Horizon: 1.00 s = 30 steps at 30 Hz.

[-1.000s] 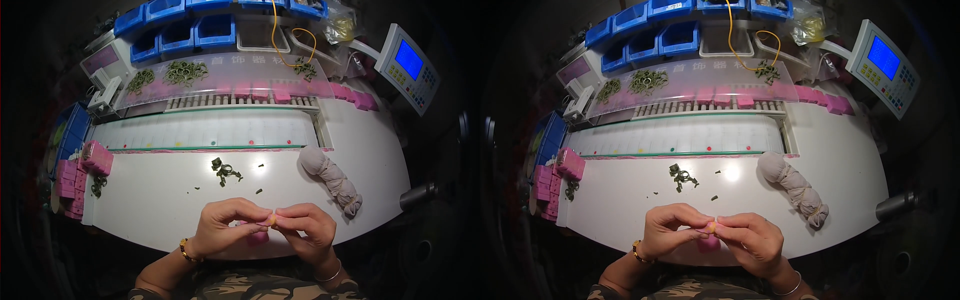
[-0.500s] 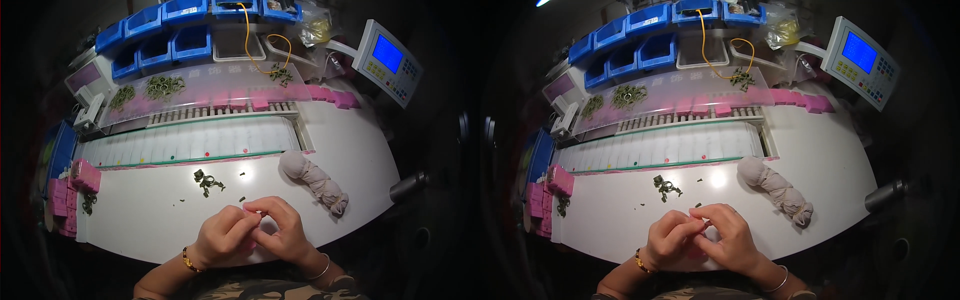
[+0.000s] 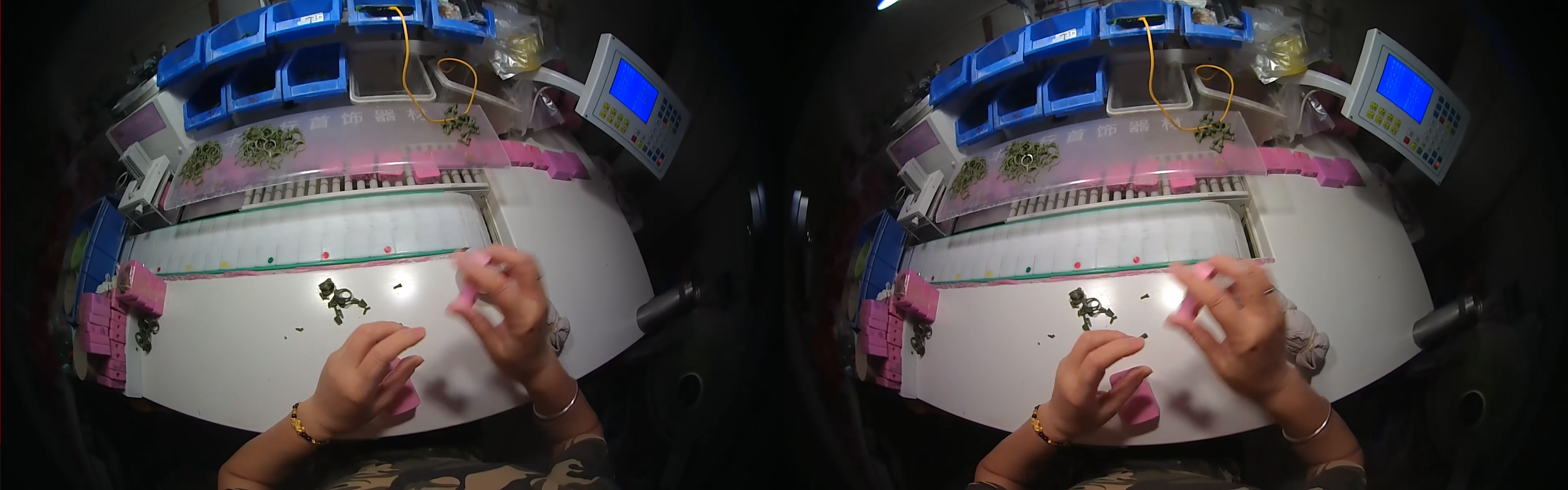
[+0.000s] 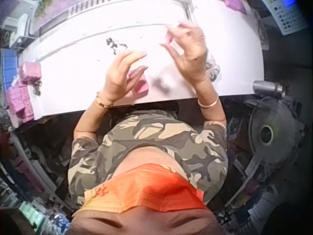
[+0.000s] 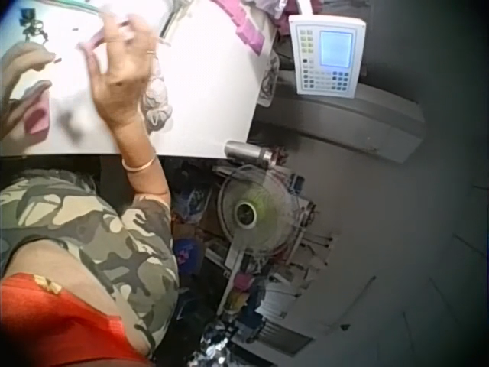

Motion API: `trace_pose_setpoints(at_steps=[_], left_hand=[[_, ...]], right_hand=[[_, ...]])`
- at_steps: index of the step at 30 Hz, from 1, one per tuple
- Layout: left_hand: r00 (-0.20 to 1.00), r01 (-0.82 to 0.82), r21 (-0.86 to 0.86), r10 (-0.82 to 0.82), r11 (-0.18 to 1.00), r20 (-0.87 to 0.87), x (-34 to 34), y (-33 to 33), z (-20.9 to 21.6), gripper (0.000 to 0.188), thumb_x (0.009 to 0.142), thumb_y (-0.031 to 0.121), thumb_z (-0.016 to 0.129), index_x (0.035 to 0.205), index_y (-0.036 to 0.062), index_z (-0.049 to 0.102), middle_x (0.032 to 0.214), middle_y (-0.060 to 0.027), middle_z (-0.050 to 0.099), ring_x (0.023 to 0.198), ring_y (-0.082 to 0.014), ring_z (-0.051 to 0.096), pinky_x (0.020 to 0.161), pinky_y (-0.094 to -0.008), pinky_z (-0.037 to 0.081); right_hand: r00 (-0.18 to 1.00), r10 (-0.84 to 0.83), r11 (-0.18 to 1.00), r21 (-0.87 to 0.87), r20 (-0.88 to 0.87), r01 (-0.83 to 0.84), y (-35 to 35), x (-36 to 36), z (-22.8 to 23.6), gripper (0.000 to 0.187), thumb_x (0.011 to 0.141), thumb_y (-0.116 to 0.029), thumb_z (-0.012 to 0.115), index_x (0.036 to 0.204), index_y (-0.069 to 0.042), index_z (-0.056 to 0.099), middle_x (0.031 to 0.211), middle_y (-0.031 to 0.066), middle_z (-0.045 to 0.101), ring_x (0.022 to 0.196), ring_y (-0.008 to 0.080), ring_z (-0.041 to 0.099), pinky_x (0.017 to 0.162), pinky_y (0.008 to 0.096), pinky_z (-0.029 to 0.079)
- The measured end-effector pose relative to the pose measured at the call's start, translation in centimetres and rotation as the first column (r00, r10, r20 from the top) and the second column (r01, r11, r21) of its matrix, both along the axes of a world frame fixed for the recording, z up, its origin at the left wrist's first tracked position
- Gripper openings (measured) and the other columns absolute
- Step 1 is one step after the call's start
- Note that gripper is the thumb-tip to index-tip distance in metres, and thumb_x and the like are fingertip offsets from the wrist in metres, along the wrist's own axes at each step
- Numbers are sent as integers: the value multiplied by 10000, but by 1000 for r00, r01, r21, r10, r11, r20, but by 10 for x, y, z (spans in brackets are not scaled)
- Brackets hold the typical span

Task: The person assembles small wax jewelry figures by hand, removing pieces from a pink mold, fitting them together, and smoothing the surface with a cloth.

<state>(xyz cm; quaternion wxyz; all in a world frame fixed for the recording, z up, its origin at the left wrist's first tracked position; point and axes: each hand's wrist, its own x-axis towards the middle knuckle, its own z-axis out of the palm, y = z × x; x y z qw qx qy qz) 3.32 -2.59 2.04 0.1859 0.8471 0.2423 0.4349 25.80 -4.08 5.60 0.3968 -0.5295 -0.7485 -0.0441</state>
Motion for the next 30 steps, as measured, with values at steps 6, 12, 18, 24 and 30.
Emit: trace_pose_setpoints(at_steps=[6,12,18,24,30], left_hand=[[1000,5,-92,-6,996,-6,-5,1,3,466,773,-8,817,1194,33,622,1020,-132,660,864,-268,665,720,-332,562],[999,-35,-126,32,991,-30,-18,4,-5,394,775,-17,805,1138,30,660,992,-120,667,849,-247,669,719,-327,562],[998,-59,-185,59,981,-2,-22,8,-6,365,770,-40,793,1107,22,669,962,-114,665,807,-219,657,707,-309,551],[998,-48,-181,52,982,18,-23,10,-4,352,776,-37,787,1103,19,669,944,-107,666,790,-209,644,698,-303,542],[999,-38,-231,36,972,-13,-19,12,-6,328,781,-22,787,1086,14,674,929,-102,666,785,-200,642,697,-300,540]], right_hand=[[969,-107,989,-78,223,127,25,42,-50,389,813,-177,790,1189,-110,718,1110,95,609,1030,288,577,883,401,473],[988,-23,974,-226,-153,-12,14,56,-39,368,790,-60,782,1150,-60,706,1106,121,609,984,291,612,862,384,518],[984,-54,966,-260,-171,8,2,62,-27,323,724,-48,808,984,-27,618,1066,130,599,932,305,610,832,394,514],[957,-127,931,-301,262,206,-5,65,-14,393,687,-116,857,962,-45,585,1011,114,608,906,343,596,841,421,475],[993,-75,972,215,-88,92,11,52,-17,316,765,-131,811,1005,-83,611,1047,87,636,965,307,618,832,420,478]])
